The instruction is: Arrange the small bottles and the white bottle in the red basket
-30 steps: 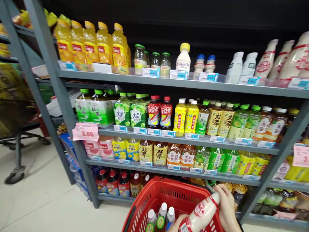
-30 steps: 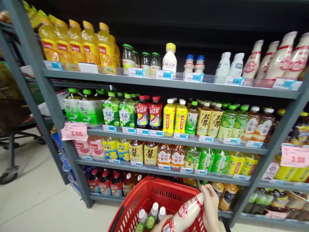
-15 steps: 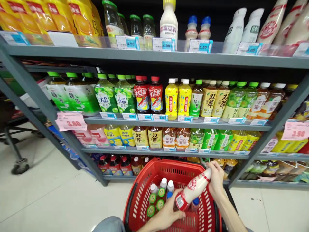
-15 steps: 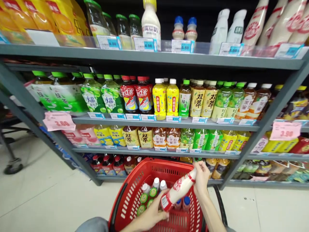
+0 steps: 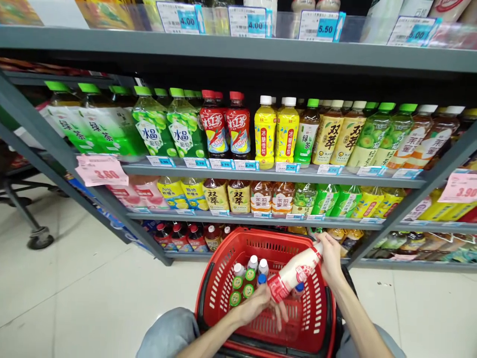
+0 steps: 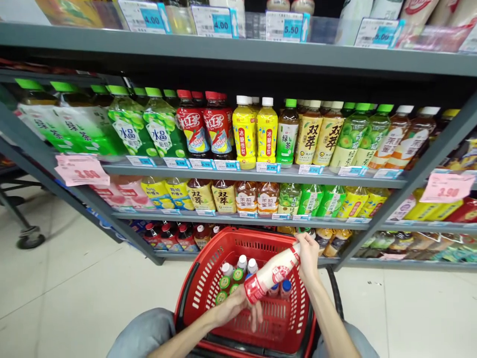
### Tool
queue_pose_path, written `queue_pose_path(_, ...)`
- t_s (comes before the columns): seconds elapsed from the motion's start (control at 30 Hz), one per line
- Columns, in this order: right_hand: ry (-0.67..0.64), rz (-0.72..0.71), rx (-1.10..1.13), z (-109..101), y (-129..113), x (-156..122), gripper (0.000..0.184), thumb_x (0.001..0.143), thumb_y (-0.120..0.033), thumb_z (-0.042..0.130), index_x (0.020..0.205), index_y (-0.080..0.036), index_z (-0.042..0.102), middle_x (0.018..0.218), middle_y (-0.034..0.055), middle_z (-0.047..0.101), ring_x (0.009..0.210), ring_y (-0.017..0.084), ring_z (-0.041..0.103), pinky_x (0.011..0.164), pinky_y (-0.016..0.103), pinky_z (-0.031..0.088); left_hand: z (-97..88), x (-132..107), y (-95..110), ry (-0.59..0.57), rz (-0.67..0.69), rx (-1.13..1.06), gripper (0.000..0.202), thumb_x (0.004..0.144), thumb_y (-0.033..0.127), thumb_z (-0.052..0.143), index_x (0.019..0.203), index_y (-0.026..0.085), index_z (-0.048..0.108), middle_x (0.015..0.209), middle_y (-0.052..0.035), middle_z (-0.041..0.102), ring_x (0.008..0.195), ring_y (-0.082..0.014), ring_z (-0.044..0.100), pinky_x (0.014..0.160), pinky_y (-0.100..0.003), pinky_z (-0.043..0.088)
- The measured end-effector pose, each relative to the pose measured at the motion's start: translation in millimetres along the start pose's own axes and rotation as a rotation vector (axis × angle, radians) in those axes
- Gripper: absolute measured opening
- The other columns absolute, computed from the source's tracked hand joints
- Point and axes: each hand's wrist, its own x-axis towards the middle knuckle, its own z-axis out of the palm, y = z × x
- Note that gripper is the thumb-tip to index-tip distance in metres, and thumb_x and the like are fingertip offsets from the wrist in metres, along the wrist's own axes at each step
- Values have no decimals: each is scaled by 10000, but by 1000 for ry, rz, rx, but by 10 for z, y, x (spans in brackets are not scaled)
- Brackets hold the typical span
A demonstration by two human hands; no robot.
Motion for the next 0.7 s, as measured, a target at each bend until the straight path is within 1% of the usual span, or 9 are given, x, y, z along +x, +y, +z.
queue_pose_path(0.03,-9,10,-12,11,-11,-20,389,532,-381,837,575,-182,506,545,-38,563,490,82,403,477,216,313,-12,2,-4,1,-22,-39,874,887,880,405,1186,89,621,765,-117,702,545,-196,619,612,-287,398)
queue_pose_path(0.1,-28,33,-36,33,-28,-60,379,536,-403,842,628,-176,552,615,-10,635,494,80,402,446,207,262,-42,3,-27,33,-80,-111,955,883,920,205,972,89,668,635,-112,657,513,-202,595,622,-298,416)
queue_pose_path(0.2,-72,53,-75,54,-19,-96,395,546,-436,850,701,-174,599,674,10,677,505,81,396,417,197,178,-85,2,-97,81,-137,-177,1051,879,884,-29,716,106,658,526,-127,596,472,-215,569,649,-338,462)
queue_pose_path(0.27,-96,50,-90,56,8,-101,401,552,-445,857,706,-173,606,684,15,684,523,86,418,416,192,181,-107,1,-166,77,-166,-190,1103,873,852,-116,635,102,658,497,-143,579,445,-221,555,657,-360,485)
queue_pose_path(0.37,-119,50,-94,44,51,-92,397,578,-447,864,710,-174,607,688,11,682,533,87,437,416,189,196,-131,3,-271,112,-215,-203,1156,832,895,-116,588,81,669,467,-161,569,415,-228,546,633,-365,488)
queue_pose_path(0.47,-126,44,-102,29,67,-84,384,601,-442,862,716,-175,612,693,9,677,538,86,442,416,186,198,-141,12,-302,179,-222,-225,1160,816,946,-23,636,49,690,485,-174,591,428,-222,559,608,-336,457)
queue_pose_path(0.57,-112,53,-97,27,55,-87,395,585,-441,872,707,-175,608,699,15,679,543,86,446,419,181,203,-137,28,-234,232,-211,-260,1118,818,971,124,819,22,714,558,-171,640,488,-218,604,551,-280,383)
queue_pose_path(0.63,-102,63,-86,32,45,-93,404,564,-438,884,695,-174,608,691,17,678,541,86,446,425,181,216,-130,44,-163,262,-196,-285,1078,804,979,243,952,16,706,606,-157,660,519,-216,624,529,-263,363)
queue_pose_path(0.7,-100,51,-72,38,45,-95,391,567,-433,885,683,-168,623,688,20,678,562,92,473,451,181,281,-123,59,-98,286,-146,-295,995,807,935,403,1061,16,685,683,-148,681,551,-201,631,532,-256,376)
